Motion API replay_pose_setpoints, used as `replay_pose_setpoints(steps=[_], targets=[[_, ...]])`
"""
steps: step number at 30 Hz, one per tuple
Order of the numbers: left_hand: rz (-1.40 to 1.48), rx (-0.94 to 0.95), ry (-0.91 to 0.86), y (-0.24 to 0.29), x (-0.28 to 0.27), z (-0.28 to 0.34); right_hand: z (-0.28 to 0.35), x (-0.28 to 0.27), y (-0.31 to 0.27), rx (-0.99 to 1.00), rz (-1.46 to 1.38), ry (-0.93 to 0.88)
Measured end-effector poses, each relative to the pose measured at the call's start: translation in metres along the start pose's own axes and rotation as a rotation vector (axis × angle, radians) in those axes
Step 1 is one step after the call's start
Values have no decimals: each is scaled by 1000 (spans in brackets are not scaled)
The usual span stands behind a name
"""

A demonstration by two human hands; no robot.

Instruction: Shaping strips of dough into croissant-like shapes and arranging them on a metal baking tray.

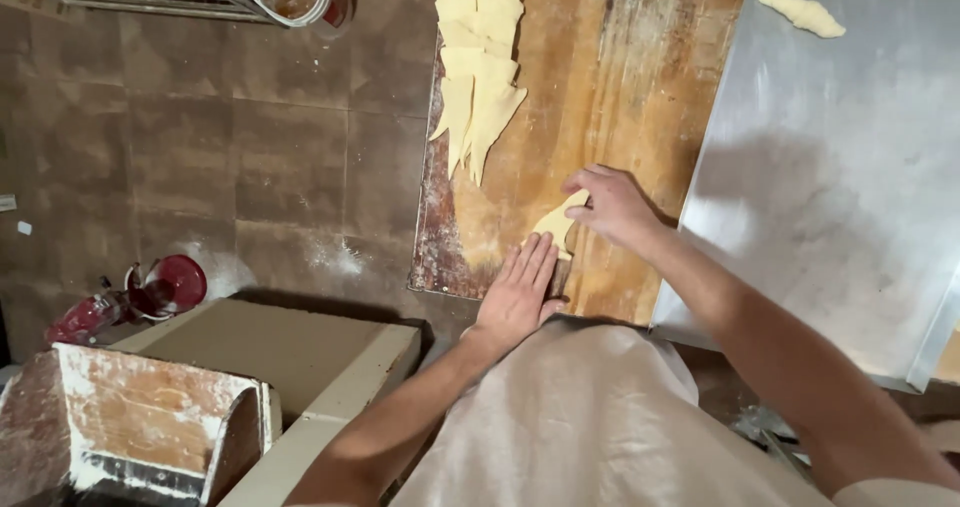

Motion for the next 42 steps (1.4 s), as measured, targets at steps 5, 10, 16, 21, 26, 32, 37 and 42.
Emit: replay_pose_setpoints(steps=[5,10,16,21,26,32,37,42], targets=[[30,-129,77,-5,12,-51,-28,-8,22,-3,237,133],[15,-201,101,-10,-11,-133,-51,-21,46,81,263,346],[-42,-190,96,-6,-62,-213,-47,-34,96,521,-436,730],[13,101,186,-25,-25,-151,-56,-20,110,269,137,397],[-174,186,294,-27,-27,-137,-69,-31,48,360,224,308],[-102,150,83,-31,-12,-88,-70,-29,47,421,159,314],[-47,121,136,-13,-21,-112,-67,-35,50,447,107,293],[-110,-29,-25,-15,-38,-203,-56,-55,46,334,139,595]])
Point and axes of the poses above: each hand's wrist, its own z-axis away from the middle knuckle, its own x-axis out of the palm, y = z × x, the point moved 2 cm from there along -z, towards the middle knuckle, and after that the axes turned 6 degrees about z, right-handed, at the moved point
